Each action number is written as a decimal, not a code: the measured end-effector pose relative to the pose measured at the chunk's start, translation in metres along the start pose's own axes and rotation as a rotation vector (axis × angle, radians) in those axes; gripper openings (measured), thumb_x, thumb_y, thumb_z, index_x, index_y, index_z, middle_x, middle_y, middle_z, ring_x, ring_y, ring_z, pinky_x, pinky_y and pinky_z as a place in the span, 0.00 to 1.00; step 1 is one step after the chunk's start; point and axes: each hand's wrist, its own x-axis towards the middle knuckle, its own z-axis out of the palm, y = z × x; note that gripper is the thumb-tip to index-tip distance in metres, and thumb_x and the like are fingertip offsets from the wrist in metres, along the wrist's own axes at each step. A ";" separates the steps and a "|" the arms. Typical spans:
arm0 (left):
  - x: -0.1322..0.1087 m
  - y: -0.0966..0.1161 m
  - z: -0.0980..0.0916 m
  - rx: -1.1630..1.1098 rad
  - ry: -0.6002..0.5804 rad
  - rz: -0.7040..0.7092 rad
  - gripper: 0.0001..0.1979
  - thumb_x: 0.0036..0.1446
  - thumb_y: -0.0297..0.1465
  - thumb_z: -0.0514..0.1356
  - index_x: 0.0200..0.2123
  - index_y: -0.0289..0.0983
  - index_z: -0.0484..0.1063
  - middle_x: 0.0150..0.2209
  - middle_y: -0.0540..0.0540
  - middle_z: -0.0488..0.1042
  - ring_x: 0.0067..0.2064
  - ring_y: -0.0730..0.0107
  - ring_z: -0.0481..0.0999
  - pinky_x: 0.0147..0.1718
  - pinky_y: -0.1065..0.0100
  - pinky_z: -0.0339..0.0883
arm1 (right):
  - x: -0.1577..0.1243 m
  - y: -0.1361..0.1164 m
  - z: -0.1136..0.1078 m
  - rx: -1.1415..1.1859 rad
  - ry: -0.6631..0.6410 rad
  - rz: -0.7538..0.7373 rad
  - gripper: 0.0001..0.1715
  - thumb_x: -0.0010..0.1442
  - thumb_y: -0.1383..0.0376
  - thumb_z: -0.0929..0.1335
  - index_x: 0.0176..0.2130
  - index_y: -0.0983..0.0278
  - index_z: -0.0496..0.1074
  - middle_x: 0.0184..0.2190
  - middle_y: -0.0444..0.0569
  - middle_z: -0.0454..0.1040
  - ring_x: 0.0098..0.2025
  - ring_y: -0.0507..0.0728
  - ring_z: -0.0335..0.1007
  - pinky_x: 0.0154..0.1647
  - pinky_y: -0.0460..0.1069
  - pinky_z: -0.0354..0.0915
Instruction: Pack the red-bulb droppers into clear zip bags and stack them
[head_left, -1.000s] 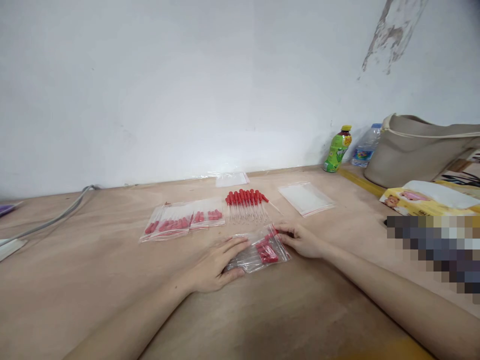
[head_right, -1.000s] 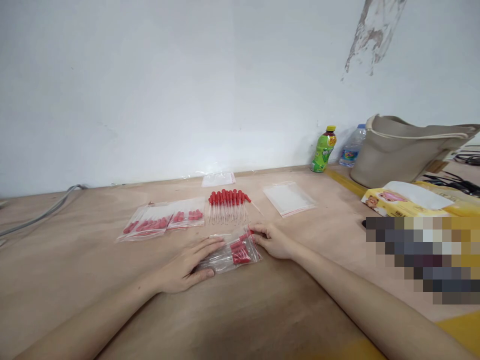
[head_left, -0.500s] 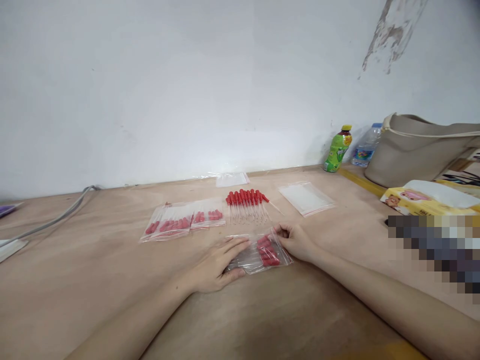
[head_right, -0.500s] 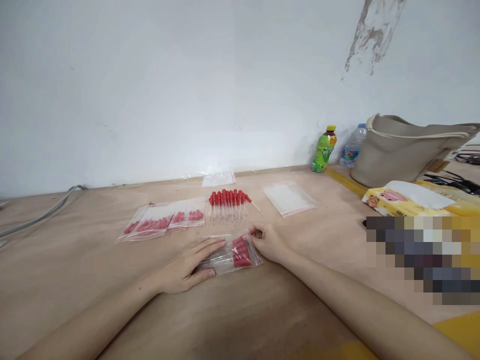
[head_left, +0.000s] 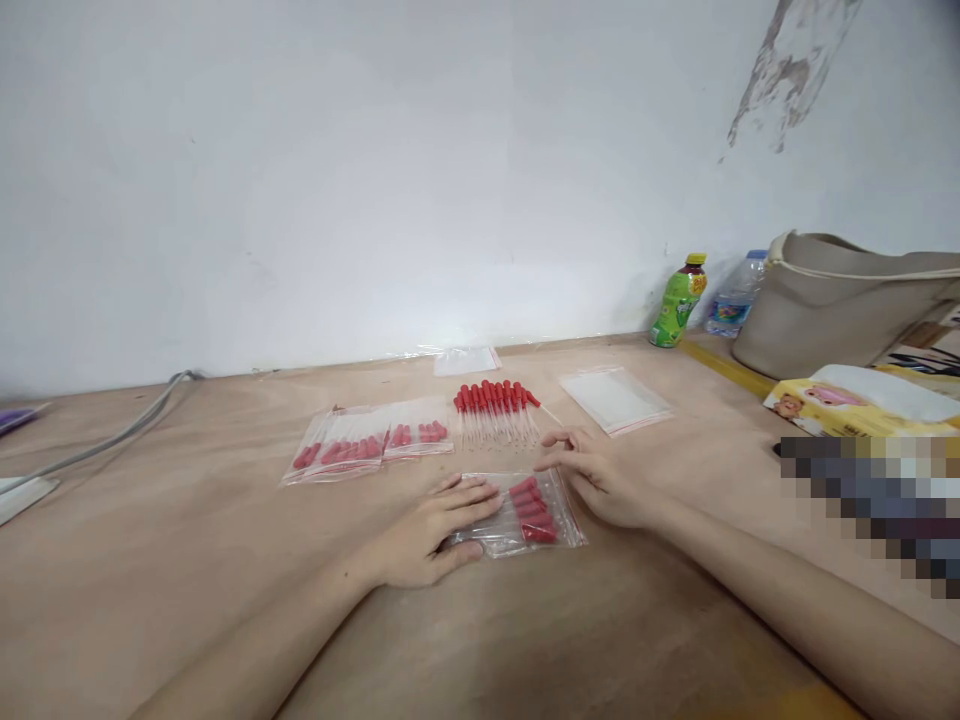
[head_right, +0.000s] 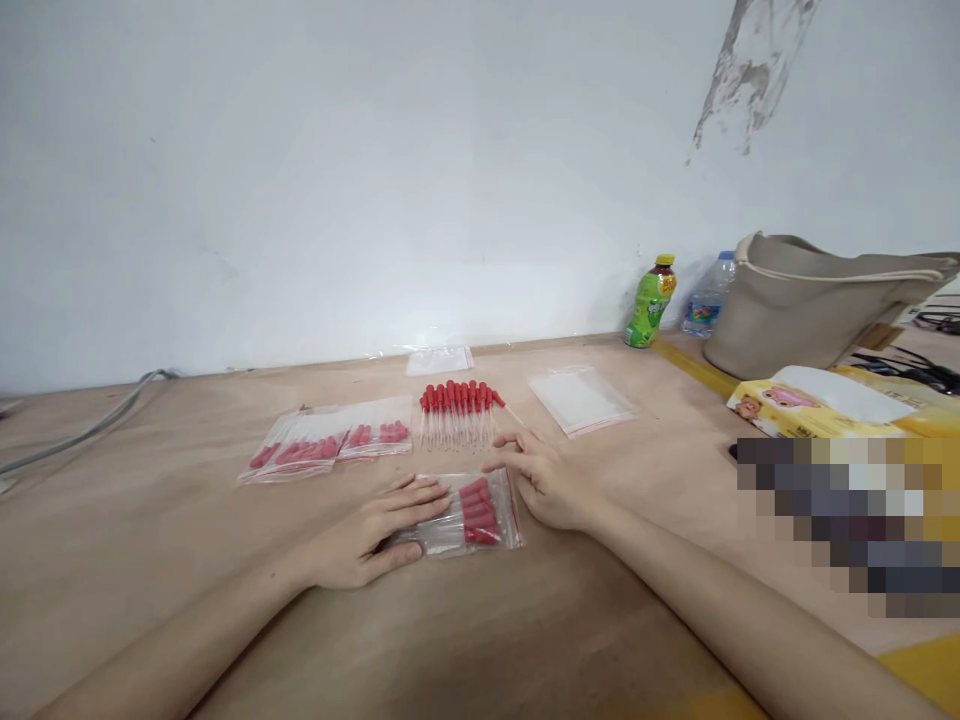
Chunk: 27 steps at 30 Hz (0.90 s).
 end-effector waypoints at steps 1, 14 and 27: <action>-0.002 -0.003 -0.002 0.004 -0.012 0.017 0.24 0.60 0.34 0.49 0.59 0.46 0.48 0.61 0.49 0.49 0.61 0.62 0.47 0.58 0.53 0.38 | -0.001 -0.002 -0.004 -0.062 -0.059 -0.088 0.20 0.54 0.73 0.59 0.42 0.58 0.71 0.47 0.50 0.63 0.49 0.56 0.58 0.50 0.55 0.55; -0.007 -0.002 0.002 -0.098 0.507 -0.555 0.13 0.55 0.38 0.53 0.41 0.37 0.64 0.22 0.51 0.66 0.25 0.67 0.69 0.26 0.67 0.62 | -0.006 -0.026 0.024 -0.148 -0.204 -0.282 0.24 0.58 0.66 0.60 0.54 0.56 0.60 0.55 0.51 0.59 0.55 0.57 0.56 0.52 0.56 0.57; 0.009 0.032 0.007 -1.684 0.423 -0.626 0.22 0.57 0.40 0.53 0.53 0.39 0.57 0.40 0.43 0.73 0.37 0.66 0.76 0.40 0.64 0.68 | -0.008 -0.044 0.028 0.219 -0.144 -0.155 0.21 0.59 0.65 0.59 0.53 0.57 0.62 0.53 0.48 0.63 0.52 0.54 0.61 0.51 0.51 0.60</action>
